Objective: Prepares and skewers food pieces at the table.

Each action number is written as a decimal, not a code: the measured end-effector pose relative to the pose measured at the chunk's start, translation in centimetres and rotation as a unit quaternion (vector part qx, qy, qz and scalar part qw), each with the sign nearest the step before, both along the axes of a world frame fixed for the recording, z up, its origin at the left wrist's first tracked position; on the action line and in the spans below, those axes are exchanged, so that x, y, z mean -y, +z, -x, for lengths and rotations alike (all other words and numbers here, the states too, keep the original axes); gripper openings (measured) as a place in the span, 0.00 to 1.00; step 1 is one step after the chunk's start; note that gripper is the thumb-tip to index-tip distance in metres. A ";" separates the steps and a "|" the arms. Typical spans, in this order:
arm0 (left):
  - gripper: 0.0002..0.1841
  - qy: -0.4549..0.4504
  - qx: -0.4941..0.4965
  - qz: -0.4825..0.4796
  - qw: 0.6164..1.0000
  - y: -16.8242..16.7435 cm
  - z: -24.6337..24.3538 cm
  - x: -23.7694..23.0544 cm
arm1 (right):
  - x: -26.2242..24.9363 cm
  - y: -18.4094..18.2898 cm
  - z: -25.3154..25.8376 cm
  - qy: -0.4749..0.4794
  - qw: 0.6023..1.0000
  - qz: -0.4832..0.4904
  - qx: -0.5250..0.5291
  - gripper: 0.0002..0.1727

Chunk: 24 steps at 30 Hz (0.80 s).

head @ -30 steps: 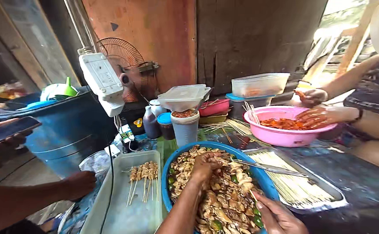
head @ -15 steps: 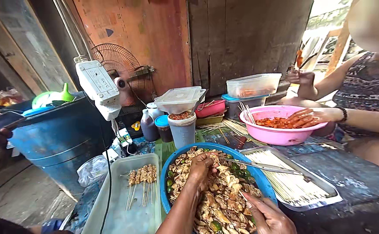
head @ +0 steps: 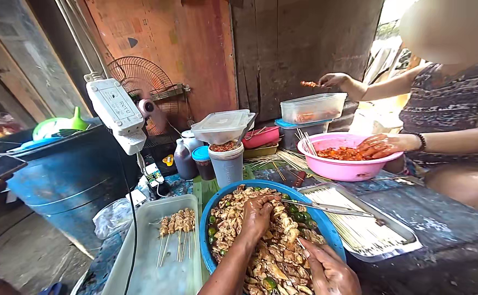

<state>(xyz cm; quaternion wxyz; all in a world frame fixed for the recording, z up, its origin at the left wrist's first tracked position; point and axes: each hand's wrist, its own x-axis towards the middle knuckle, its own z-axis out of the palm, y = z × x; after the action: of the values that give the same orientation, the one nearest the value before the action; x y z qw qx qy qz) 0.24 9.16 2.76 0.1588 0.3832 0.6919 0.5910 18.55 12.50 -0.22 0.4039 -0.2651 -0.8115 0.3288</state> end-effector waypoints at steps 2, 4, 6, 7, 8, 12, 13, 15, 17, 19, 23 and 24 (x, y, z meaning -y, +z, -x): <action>0.15 0.001 -0.010 0.014 1.000 0.2 -0.2 0.1 | 0.2 0.3 0.1 -0.001 1.000 0.013 -0.002 0.17; 0.15 -0.005 -0.033 0.037 0.999 0.3 -0.2 0.2 | 0.3 0.5 0.3 -0.003 1.000 0.029 0.002 0.17; 0.15 -0.010 -0.047 0.050 0.998 0.2 -0.3 0.0 | 0.5 0.8 0.9 -0.010 0.999 0.040 0.000 0.17; 0.15 -0.010 -0.047 0.049 0.998 0.1 -0.4 -0.2 | 0.7 0.8 1.3 -0.015 0.999 0.043 -0.006 0.18; 0.15 -0.009 -0.035 0.037 0.999 -0.1 -0.3 -0.3 | 0.8 0.6 1.7 -0.017 0.999 0.050 -0.010 0.18; 0.20 -0.003 0.092 -0.070 0.993 -0.3 0.1 -0.7 | 0.0 1.0 1.8 0.013 0.991 0.132 -0.018 0.18; 0.23 -0.003 0.127 -0.087 0.988 -0.2 0.2 -0.7 | -0.2 1.1 1.7 0.027 0.984 0.176 -0.022 0.17; 0.25 -0.016 0.164 -0.089 0.982 0.2 0.3 -0.5 | -0.4 1.3 1.5 0.049 0.963 0.262 -0.047 0.17; 0.22 -0.037 0.171 -0.075 0.982 0.6 0.0 -0.3 | -0.2 1.7 1.4 0.053 0.944 0.316 -0.080 0.16; 0.17 -0.063 0.144 -0.041 0.987 0.6 -0.2 -0.2 | -0.1 1.9 1.4 0.048 0.932 0.343 -0.104 0.16; 0.09 -0.099 0.078 0.031 0.992 0.4 0.0 0.0 | 0.1 1.8 1.4 0.041 0.907 0.392 -0.150 0.15; 0.09 -0.106 0.069 0.049 0.991 0.7 0.0 0.2 | 0.1 1.9 1.4 0.040 0.900 0.404 -0.160 0.15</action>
<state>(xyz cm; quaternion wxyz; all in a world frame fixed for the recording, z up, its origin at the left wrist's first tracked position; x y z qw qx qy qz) 0.20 8.99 3.46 0.2864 0.4047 0.6629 0.5610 17.13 12.39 1.65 0.3732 -0.3165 -0.5433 0.6822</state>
